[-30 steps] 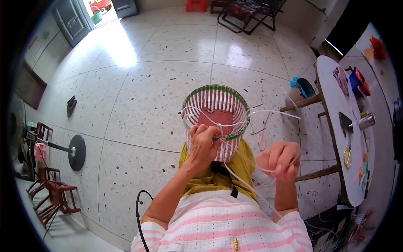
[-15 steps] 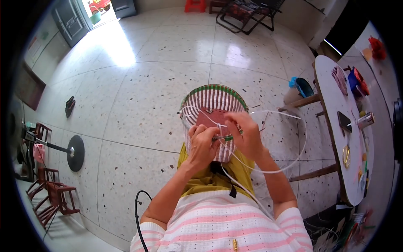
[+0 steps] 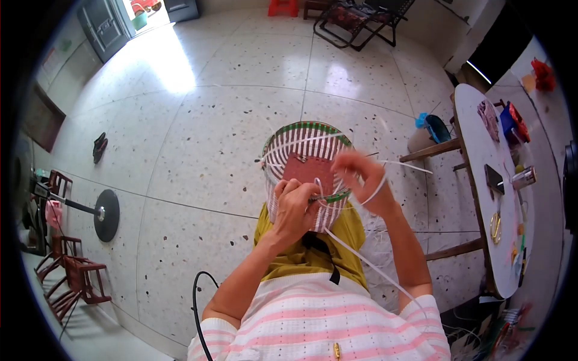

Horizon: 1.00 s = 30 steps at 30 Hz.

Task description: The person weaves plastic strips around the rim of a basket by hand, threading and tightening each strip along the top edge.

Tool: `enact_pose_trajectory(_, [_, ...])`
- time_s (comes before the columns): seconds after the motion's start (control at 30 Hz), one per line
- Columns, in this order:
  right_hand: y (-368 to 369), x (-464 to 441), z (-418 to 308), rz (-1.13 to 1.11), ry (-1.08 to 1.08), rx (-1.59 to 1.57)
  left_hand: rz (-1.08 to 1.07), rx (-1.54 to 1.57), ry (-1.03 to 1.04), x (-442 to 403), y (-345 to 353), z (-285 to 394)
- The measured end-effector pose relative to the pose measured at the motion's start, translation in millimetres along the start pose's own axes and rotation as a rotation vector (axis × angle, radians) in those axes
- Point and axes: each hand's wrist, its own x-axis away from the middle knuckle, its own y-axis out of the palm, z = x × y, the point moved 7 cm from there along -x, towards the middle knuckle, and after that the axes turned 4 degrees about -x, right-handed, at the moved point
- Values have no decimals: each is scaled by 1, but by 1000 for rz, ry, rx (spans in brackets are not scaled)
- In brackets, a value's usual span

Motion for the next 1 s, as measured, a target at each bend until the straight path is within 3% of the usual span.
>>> enact_pose_trajectory(0.03, [11,13,-4,-193,38,166,4,3,-13,-1,-1,1])
enact_pose_trajectory(0.07, [16,22,-4,-198,41,166,9,4,-26,-1,-1,0])
enact_pose_trajectory(0.13, [32,37,-17,-214,-195,285,9,9,-39,-1,1,-2])
enact_pose_trajectory(0.27, [37,49,-12,-86,-310,287,1,41,-50,-1,0,-1])
enact_pose_trajectory(0.33, [30,56,-3,1,-62,-26,9,37,-50,-2,-2,-2])
enact_pose_trajectory(0.43, [18,64,-27,101,-34,-292,-7,32,-66,-1,-2,0])
enact_pose_trajectory(0.53, [14,67,-42,101,-113,-220,-38,25,-58,-3,-2,3])
enact_pose_trajectory(0.77, [-7,59,-28,265,-30,-394,-73,9,20,-2,-1,3])
enact_pose_trajectory(0.83, [-18,55,-8,282,252,-467,-109,24,34,-3,-7,-4])
enact_pose_trajectory(1.0, [-19,78,9,79,376,-140,-183,72,45,-6,-8,-11])
